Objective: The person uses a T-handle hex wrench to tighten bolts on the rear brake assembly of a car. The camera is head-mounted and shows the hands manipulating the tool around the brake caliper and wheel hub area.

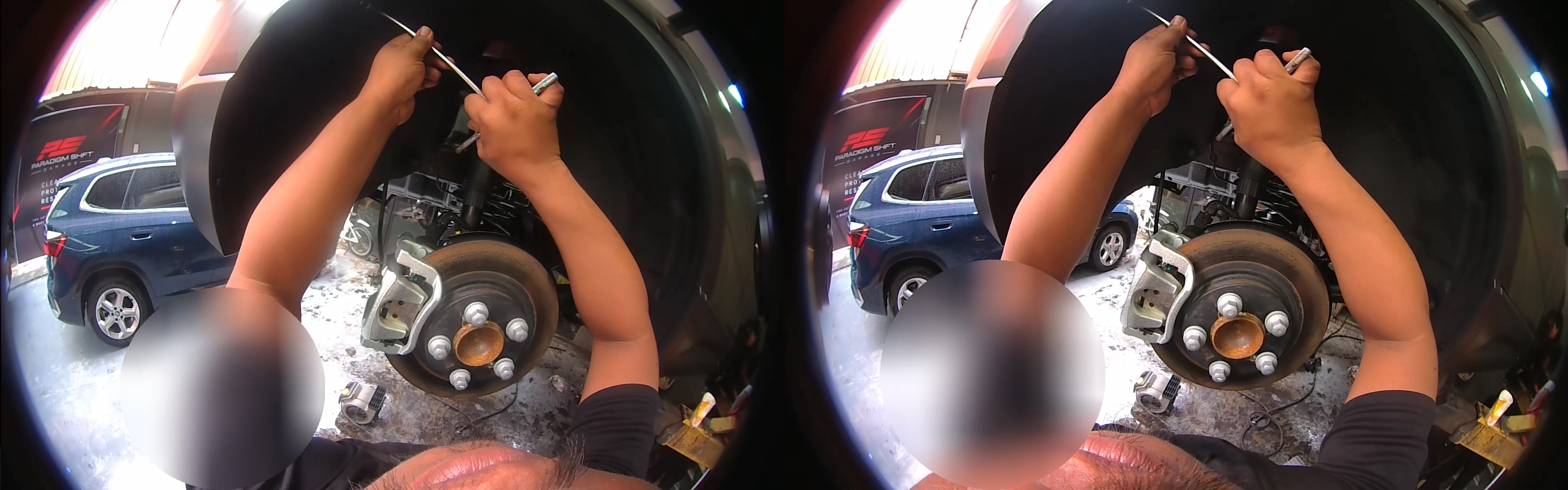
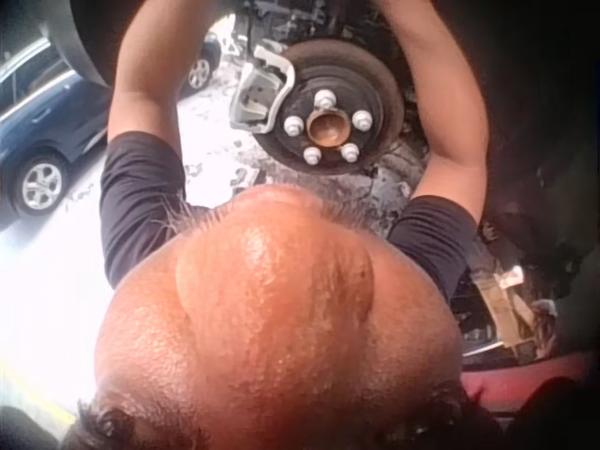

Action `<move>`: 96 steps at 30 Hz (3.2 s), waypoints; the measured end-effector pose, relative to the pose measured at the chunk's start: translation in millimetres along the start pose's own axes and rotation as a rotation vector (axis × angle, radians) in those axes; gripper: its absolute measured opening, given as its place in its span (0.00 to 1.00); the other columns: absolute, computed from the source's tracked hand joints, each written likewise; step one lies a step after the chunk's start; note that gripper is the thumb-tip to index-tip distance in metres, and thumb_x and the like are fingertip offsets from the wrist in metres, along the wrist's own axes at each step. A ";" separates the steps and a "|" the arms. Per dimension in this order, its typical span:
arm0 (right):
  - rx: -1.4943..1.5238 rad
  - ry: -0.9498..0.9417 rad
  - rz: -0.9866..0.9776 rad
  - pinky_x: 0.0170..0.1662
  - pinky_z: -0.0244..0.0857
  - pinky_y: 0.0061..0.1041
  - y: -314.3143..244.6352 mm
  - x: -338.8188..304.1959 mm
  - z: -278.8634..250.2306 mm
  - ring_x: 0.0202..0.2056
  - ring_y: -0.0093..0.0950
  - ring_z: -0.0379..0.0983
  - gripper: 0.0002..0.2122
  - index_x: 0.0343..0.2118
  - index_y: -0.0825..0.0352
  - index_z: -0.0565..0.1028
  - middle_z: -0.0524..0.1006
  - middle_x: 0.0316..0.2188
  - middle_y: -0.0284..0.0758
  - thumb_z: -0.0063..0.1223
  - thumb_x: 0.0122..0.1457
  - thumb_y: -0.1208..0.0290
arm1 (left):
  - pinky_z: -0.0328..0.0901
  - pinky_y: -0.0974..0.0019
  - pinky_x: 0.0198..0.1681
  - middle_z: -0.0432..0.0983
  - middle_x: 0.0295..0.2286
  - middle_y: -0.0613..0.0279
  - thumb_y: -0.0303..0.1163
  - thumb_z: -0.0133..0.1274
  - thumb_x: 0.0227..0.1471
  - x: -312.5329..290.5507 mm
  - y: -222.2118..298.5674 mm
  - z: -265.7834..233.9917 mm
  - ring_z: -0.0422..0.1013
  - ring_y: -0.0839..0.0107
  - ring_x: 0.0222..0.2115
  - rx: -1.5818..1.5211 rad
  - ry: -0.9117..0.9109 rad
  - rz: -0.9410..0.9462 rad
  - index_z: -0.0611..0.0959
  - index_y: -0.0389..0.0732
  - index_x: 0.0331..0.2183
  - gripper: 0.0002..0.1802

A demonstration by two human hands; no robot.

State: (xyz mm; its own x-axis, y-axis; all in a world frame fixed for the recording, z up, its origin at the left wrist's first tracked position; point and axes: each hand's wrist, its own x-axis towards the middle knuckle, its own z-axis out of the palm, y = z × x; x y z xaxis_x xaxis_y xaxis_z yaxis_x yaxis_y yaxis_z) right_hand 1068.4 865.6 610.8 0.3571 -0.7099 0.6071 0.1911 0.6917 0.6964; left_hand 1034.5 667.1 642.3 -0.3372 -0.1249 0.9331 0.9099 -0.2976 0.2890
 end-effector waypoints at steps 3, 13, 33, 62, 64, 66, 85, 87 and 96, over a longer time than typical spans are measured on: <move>0.103 -0.025 0.048 0.47 0.58 0.48 0.4 0.2 -1.8 0.40 0.28 0.73 0.06 0.24 0.55 0.80 0.74 0.28 0.22 0.69 0.45 0.66 | 0.69 0.67 0.35 0.80 0.29 0.62 0.43 0.47 0.72 -0.3 0.8 2.0 0.70 0.75 0.24 0.014 0.006 -0.006 0.78 0.42 0.37 0.16; 0.391 -0.235 0.246 0.43 0.57 0.43 -2.2 4.1 -2.0 0.39 0.31 0.73 0.15 0.19 0.56 0.74 0.74 0.24 0.23 0.75 0.41 0.61 | 0.69 0.68 0.35 0.78 0.28 0.65 0.45 0.48 0.72 -4.5 3.6 2.4 0.69 0.76 0.23 0.092 0.025 -0.013 0.77 0.44 0.37 0.16; 0.568 0.056 0.283 0.35 0.70 0.33 -4.9 -4.9 27.7 0.26 0.33 0.73 0.29 0.62 0.52 0.76 0.74 0.18 0.33 0.62 0.61 0.42 | 0.68 0.67 0.35 0.80 0.27 0.59 0.47 0.50 0.70 10.4 -6.5 -3.7 0.69 0.73 0.26 0.093 0.013 0.013 0.79 0.38 0.42 0.20; 0.463 0.134 0.579 0.62 0.69 0.31 63.6 -216.1 -176.1 0.58 0.41 0.76 0.17 0.61 0.82 0.66 0.72 0.62 0.53 0.33 0.77 0.75 | 0.73 0.65 0.45 0.82 0.43 0.54 0.38 0.58 0.64 -178.3 -8.5 -64.4 0.79 0.69 0.40 0.461 -0.342 0.408 0.84 0.32 0.48 0.19; 0.415 0.121 0.679 0.63 0.68 0.33 48.3 -258.7 -224.7 0.57 0.41 0.75 0.18 0.62 0.81 0.63 0.72 0.60 0.52 0.34 0.77 0.73 | 0.73 0.64 0.41 0.85 0.35 0.55 0.36 0.59 0.60 -215.5 -22.3 -103.9 0.81 0.66 0.35 0.408 -0.283 0.414 0.87 0.36 0.42 0.14; 0.368 0.089 0.795 0.63 0.67 0.35 29.5 -291.1 -269.5 0.56 0.40 0.75 0.20 0.64 0.81 0.60 0.72 0.58 0.52 0.36 0.77 0.71 | 0.72 0.65 0.39 0.84 0.31 0.56 0.35 0.59 0.60 -256.6 -45.4 -140.0 0.81 0.67 0.33 0.386 -0.217 0.329 0.86 0.35 0.37 0.11; 0.285 -0.031 2.561 0.44 0.70 0.29 -331.5 -377.9 -377.8 0.38 0.22 0.70 0.16 0.45 0.57 0.63 0.68 0.41 0.28 0.62 0.67 0.66 | 0.70 0.65 0.40 0.82 0.32 0.60 0.32 0.61 0.62 -492.3 -199.4 -165.7 0.77 0.70 0.33 0.159 -0.672 -0.614 0.84 0.37 0.41 0.10; 0.297 -0.032 2.578 0.42 0.70 0.26 -358.8 -352.5 -367.5 0.35 0.21 0.69 0.16 0.45 0.57 0.61 0.67 0.39 0.29 0.61 0.67 0.68 | 0.70 0.65 0.41 0.81 0.33 0.60 0.32 0.62 0.62 -504.5 -191.5 -155.9 0.77 0.69 0.34 0.067 -0.864 -0.606 0.83 0.36 0.45 0.12; 0.380 -0.610 1.714 0.43 0.64 0.26 -360.6 -264.1 -355.9 0.36 0.22 0.64 0.16 0.47 0.66 0.58 0.64 0.36 0.33 0.56 0.66 0.77 | 0.64 0.51 0.60 0.69 0.58 0.43 0.50 0.60 0.61 -504.0 -136.9 -69.9 0.69 0.47 0.56 -0.202 -1.223 -0.347 0.63 0.38 0.69 0.45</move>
State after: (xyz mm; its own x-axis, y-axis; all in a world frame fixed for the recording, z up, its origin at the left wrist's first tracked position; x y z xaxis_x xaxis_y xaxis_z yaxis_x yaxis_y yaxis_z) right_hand 1230.5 850.9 63.2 -0.4387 0.6418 0.6290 -0.1984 0.6135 -0.7644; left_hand 1063.0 704.7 117.4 -0.0099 0.9002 0.4354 0.7309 -0.2907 0.6175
